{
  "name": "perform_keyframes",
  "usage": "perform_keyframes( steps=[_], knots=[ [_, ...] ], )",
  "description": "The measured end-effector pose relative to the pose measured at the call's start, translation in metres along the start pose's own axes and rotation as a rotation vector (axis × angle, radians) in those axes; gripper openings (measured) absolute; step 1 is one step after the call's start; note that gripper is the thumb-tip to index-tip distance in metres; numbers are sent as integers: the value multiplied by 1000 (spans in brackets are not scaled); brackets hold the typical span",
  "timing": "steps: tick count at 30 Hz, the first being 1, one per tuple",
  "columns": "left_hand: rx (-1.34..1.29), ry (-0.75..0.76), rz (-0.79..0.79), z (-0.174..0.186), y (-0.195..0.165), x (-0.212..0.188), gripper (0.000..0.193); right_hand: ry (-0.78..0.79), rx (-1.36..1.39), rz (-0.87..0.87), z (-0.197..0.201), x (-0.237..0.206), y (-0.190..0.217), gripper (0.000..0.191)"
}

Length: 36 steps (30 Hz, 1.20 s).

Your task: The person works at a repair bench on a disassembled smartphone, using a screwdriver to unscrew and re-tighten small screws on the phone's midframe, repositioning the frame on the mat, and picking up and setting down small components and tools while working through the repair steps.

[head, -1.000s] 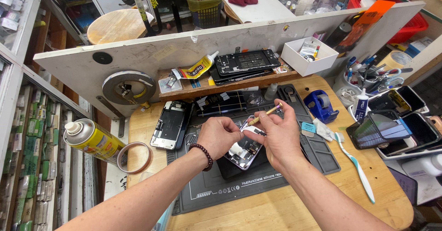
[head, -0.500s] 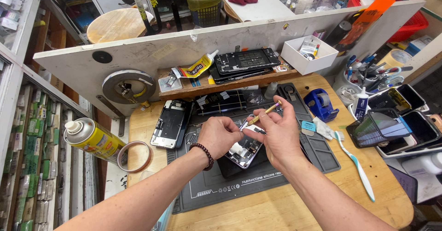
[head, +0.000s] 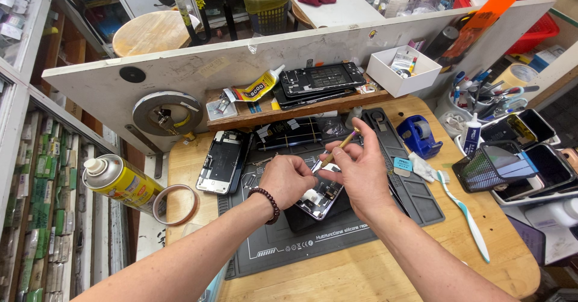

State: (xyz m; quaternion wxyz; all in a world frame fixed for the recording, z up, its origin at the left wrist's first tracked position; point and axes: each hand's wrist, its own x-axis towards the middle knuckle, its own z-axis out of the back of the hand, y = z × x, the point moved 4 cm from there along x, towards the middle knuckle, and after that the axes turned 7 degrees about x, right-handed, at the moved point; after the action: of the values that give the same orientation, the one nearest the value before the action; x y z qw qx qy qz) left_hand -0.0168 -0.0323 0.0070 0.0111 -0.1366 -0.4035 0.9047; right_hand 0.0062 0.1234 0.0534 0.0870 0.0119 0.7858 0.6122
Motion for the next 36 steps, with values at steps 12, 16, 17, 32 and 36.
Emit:
perform_keyframes(
  steps=[12,16,17,32,36],
  knots=[
    [100,-45,17,2,12,5,19,-76,84,-24,18,10,-13,69],
    [185,-28,61,6,26,11,20,-231,35,-127,45,16,-20,71],
    [193,-7,59,5,27,11,20,-268,45,-156,52,16,-22,70],
    [38,103,-70,-7,-21,-6,28,-240,30,-31,39,6,-18,71],
    [40,77,-91,-4,-19,-8,26,-197,-18,-3,29,3,-11,71]
  ],
)
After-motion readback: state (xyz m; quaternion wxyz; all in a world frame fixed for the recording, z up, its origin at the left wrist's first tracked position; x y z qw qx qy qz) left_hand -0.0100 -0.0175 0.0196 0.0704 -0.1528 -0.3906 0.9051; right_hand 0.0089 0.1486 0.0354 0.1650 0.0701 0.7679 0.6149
